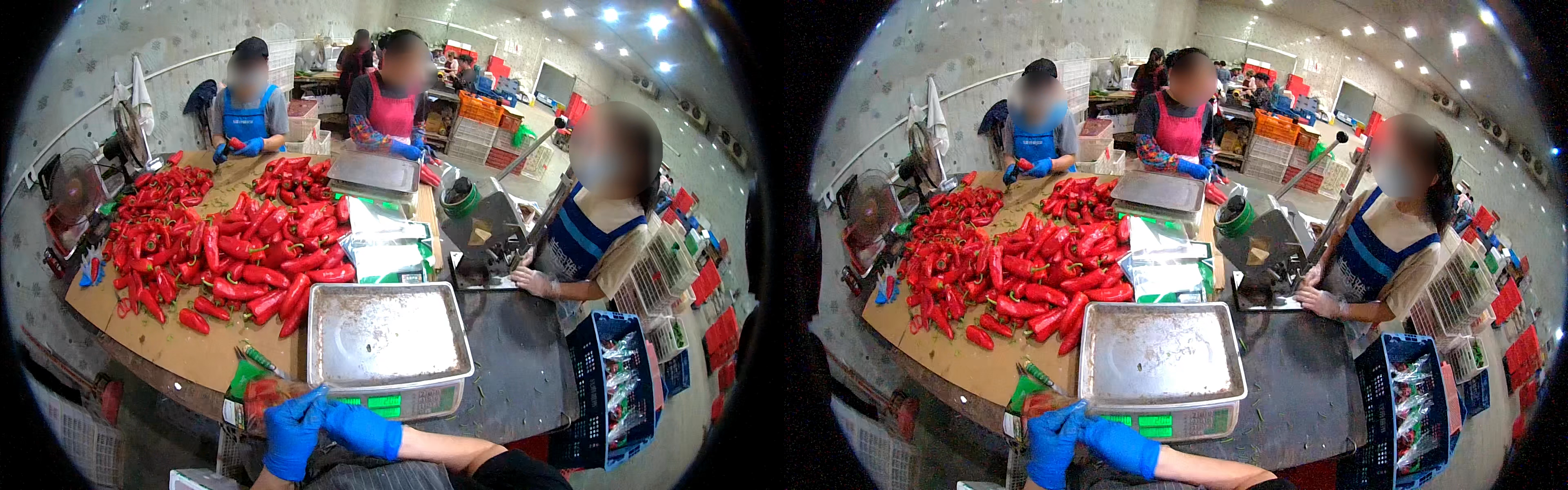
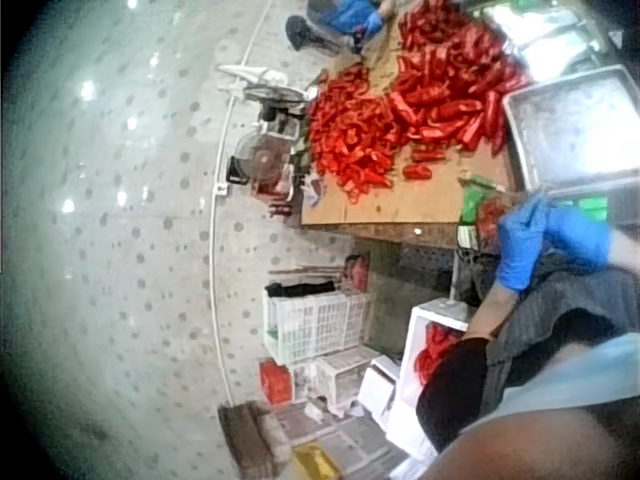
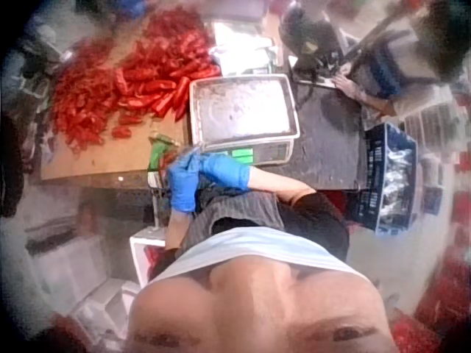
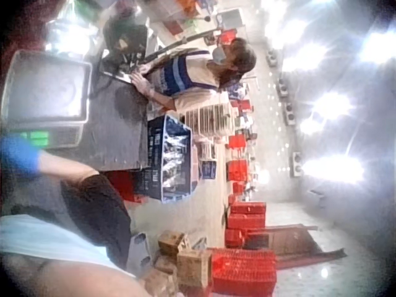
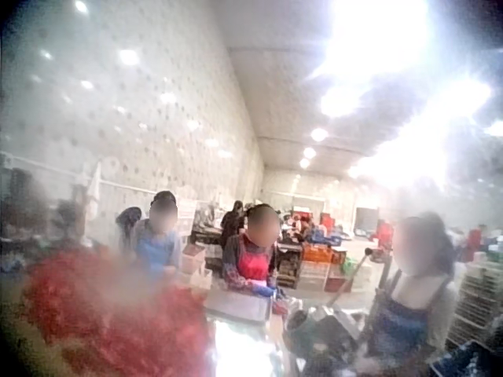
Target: The person trims the stems of red peppers using scissors, places them on a digital scale, and packs them into plastic bags. The person works at a table with a large pile of peppers, while other workers are visible in the background performing similar tasks.
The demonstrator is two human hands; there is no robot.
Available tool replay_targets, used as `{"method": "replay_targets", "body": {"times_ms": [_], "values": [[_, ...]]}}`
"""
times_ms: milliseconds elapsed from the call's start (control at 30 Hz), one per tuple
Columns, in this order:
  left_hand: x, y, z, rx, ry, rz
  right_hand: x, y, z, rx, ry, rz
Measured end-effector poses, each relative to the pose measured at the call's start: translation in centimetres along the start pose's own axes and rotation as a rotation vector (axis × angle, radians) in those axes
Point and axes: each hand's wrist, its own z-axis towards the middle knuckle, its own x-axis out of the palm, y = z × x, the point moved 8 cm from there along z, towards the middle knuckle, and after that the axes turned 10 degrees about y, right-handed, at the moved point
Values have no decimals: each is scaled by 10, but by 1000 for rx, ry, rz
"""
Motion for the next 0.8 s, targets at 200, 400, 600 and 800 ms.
{"method": "replay_targets", "body": {"times_ms": [200, 400, 600, 800], "values": [[18, -9, -9, 137, 44, 373, 28, -19, 57, -5, 118, 752], [19, -37, -13, 242, 41, 606, 68, -19, 112, 157, 161, 1034], [-18, 32, -22, 89, -222, -43, 105, -60, 146, 348, 204, 666], [-98, -1, -22, 35, -389, -355, 48, 33, 94, 17, 260, 1295]]}}
